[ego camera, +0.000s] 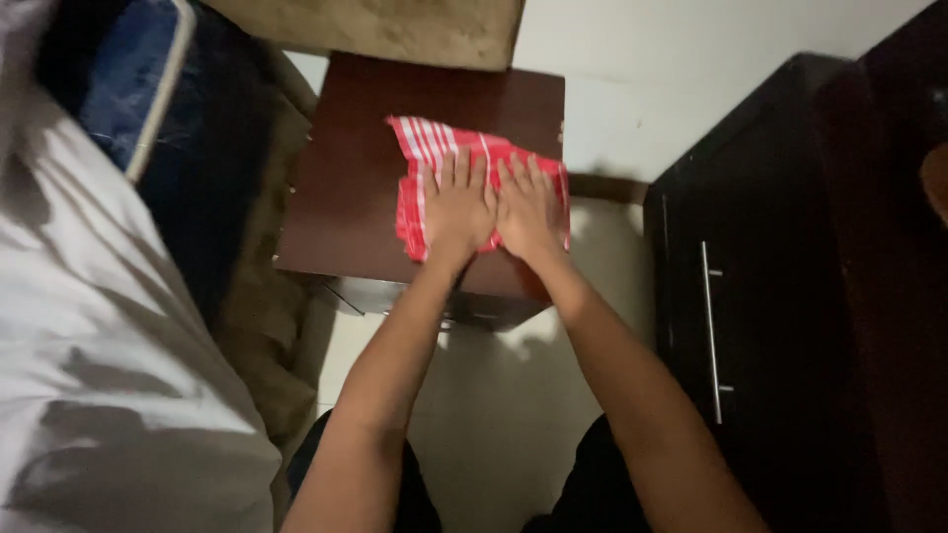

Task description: The person wipes a wooden dresser and a small bedside table using a red and white checkered cloth. They move a tray and water bottles to access the surfaces and then thoroughly wipe the areas.

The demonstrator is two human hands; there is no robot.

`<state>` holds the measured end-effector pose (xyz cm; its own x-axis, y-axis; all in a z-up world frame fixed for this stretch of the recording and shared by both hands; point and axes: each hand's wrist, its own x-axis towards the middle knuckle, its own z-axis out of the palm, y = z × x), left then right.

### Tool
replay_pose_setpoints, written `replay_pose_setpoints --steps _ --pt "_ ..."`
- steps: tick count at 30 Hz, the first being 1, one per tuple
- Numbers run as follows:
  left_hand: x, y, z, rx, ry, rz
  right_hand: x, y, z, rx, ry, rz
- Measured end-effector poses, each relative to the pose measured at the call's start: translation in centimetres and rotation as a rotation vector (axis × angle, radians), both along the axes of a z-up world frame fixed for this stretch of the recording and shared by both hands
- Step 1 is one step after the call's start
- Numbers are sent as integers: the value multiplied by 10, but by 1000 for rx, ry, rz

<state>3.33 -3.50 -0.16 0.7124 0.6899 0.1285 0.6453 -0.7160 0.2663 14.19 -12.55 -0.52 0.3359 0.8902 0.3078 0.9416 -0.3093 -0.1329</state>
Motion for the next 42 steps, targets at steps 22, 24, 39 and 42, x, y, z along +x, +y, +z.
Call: replay_pose_setpoints --steps 22,24,39,42 --pt "-18 -43 3 -29 -6 30 -8 -33 27 -53 66 136" --pt "-2 -34 6 -44 -15 89 7 -20 34 -54 80 185" --pt "99 31 0 -66 -38 292 124 66 3 22 82 334" --pt "117 39 2 -79 -30 291 142 72 3 25 99 329"
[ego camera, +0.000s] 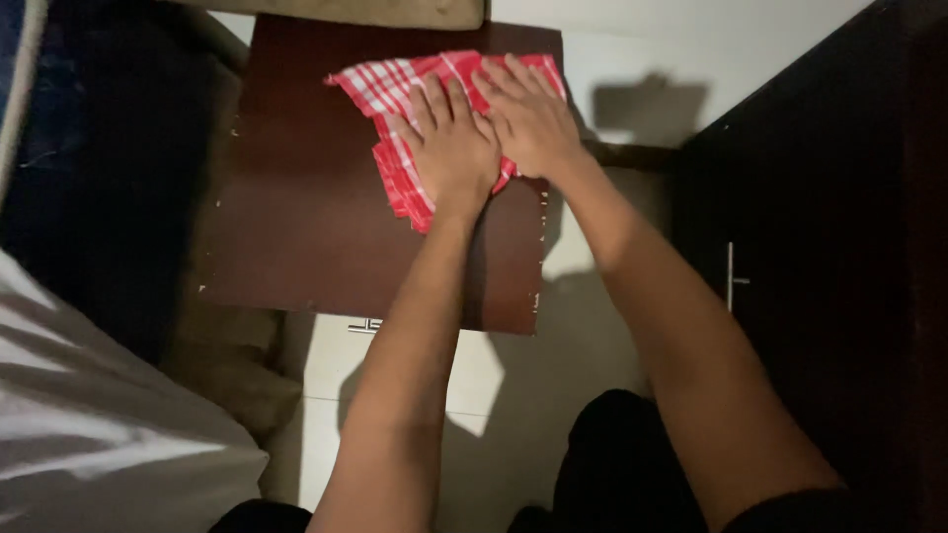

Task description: The person wipes a wooden dresser and a small bedside table using a red and white checkered cloth. They move a tray and water bottles to access the surfaces and then thoroughly wipe the areas.

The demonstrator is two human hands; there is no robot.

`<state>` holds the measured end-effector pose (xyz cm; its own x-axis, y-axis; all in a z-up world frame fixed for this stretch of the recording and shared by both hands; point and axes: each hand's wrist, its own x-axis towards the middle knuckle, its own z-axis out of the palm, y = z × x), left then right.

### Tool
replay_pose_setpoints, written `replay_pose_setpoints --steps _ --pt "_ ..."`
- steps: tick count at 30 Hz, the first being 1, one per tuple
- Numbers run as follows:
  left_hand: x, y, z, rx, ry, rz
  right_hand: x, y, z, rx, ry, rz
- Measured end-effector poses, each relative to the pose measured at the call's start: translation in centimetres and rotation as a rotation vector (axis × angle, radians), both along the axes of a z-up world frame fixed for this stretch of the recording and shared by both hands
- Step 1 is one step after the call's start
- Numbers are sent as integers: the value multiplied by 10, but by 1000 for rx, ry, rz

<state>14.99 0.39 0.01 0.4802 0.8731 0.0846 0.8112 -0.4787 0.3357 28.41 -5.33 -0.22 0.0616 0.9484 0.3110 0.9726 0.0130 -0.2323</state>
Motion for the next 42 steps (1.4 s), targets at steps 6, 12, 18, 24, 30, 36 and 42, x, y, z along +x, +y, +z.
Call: replay_pose_setpoints --steps 6,12,18,24,30,36,42 --pt "20 19 -1 -27 -11 32 21 22 2 -2 14 48" --pt "38 29 0 9 -3 48 50 39 -8 67 -53 120" --pt "44 31 5 36 -6 52 46 35 3 105 19 139" --pt "39 30 1 44 0 16 41 33 -10 79 -33 44" --pt "19 17 1 -3 44 -114 10 9 -5 -7 -80 -139" --pt "-16 5 15 29 93 -177 -32 -10 2 -39 -22 -260" --pt "-46 -18 12 11 56 -250 -68 -42 4 -107 15 -371"
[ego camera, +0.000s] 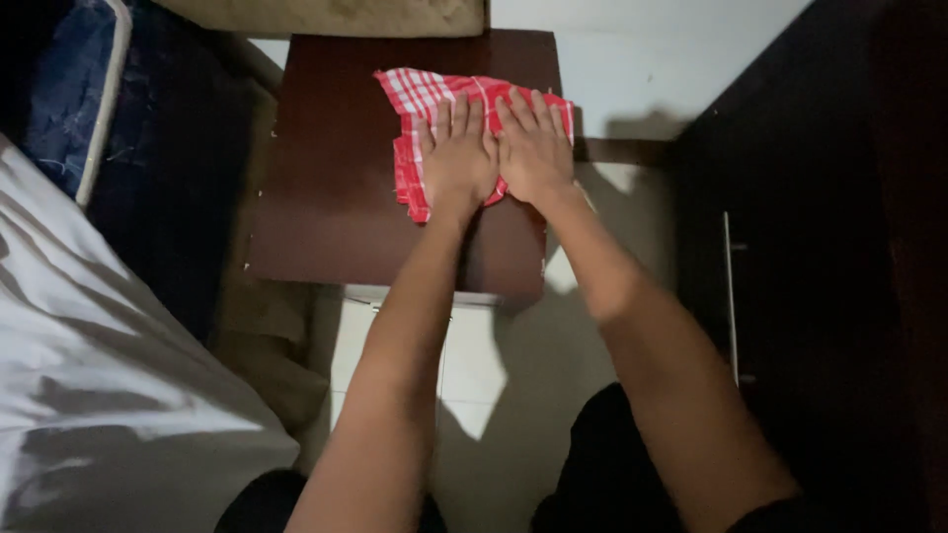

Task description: The person wipes a wooden dresser and a small bedside table using a red and white checkered cloth. They move a tray and water bottles to access the surfaces and then thoroughly wipe the areas.

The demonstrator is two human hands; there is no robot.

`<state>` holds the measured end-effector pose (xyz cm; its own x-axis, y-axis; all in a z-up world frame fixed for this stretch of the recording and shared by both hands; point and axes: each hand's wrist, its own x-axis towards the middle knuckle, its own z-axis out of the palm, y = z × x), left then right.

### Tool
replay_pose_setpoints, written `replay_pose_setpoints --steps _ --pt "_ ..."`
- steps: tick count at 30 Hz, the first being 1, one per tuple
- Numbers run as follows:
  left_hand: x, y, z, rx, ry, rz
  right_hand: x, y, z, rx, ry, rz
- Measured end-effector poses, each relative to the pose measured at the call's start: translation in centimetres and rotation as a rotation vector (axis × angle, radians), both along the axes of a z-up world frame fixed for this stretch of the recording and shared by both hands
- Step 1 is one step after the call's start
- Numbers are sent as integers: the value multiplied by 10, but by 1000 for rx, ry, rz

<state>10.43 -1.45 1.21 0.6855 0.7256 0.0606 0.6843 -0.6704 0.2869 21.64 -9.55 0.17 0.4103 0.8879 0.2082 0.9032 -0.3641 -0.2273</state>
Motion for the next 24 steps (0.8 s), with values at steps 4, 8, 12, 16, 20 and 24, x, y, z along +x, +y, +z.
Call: replay_pose_setpoints --steps 4,8,12,16,20,24 --pt "-35 -21 -4 -16 31 -5 -38 -26 3 -33 24 -1" --pt "-60 -38 -2 15 -17 -28 -61 -45 8 -44 -23 7" --pt "-89 -52 -1 15 -17 -49 -92 -64 10 -49 -29 10" --pt "-118 -70 0 10 -16 -58 -119 -81 10 -52 -31 9" --pt "-143 -84 -8 43 -46 -70 -147 -98 12 -86 -41 12" --pt "-161 -86 -13 102 -86 -67 -164 -98 8 -94 -57 10"
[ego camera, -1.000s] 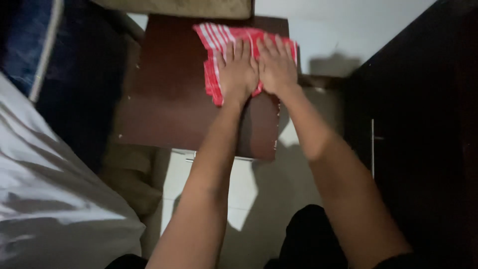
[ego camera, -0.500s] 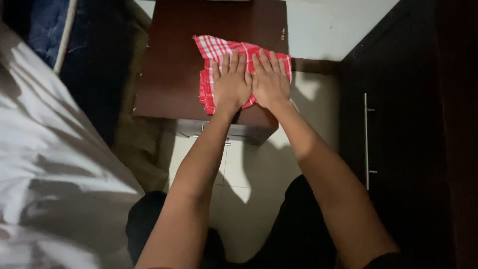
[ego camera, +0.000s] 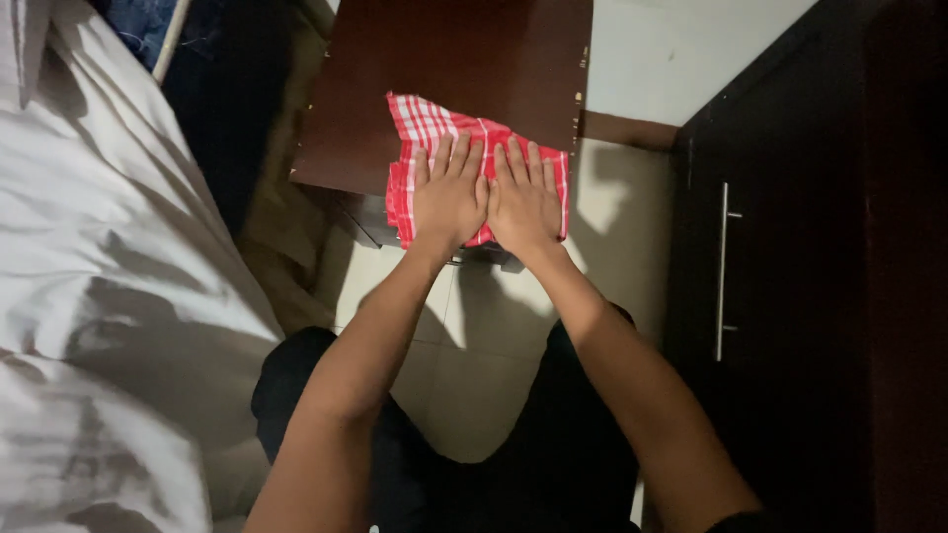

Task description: The person wipes a wooden dresser and a small bedside table using a red and white checkered cloth. They move a tray and water bottles to access the surfaces and then thoroughly wipe the areas.

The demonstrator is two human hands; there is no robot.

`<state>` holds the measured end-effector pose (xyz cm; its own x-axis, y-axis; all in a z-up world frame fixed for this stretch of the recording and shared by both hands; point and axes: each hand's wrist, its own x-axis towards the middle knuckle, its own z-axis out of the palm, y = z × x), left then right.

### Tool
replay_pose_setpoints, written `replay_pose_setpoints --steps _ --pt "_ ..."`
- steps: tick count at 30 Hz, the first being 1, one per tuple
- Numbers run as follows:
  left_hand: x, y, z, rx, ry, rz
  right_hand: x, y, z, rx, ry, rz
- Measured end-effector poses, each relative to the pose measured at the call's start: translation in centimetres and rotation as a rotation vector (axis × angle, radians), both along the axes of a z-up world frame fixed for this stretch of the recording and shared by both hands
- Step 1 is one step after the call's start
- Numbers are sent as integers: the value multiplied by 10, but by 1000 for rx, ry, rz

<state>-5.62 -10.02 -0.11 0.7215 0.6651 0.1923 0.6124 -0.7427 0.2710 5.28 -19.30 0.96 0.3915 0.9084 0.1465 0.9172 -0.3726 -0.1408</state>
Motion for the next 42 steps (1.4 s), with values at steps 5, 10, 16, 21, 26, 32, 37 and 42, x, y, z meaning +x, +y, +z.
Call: replay_pose_setpoints --steps 5,10,16,21,26,32,37,42 --pt "-17 5 -3 0 -25 21 -16 10 5 -25 33 20" --pt "-24 44 1 6 17 28 -21 50 9 -5 45 29" --pt "-27 85 -1 -35 47 109 -21 96 11 -8 58 114" --pt "-26 115 7 -94 33 177 -20 137 6 -5 64 101" --pt "-8 156 4 -107 48 186 -4 177 4 -28 47 102" --pt "3 197 5 -83 75 151 -1 211 9 -38 49 46" --pt "11 217 -4 -92 16 137 15 232 -12 10 -4 45" --pt "7 214 -1 -92 -10 151 15 232 -18 94 -59 83"
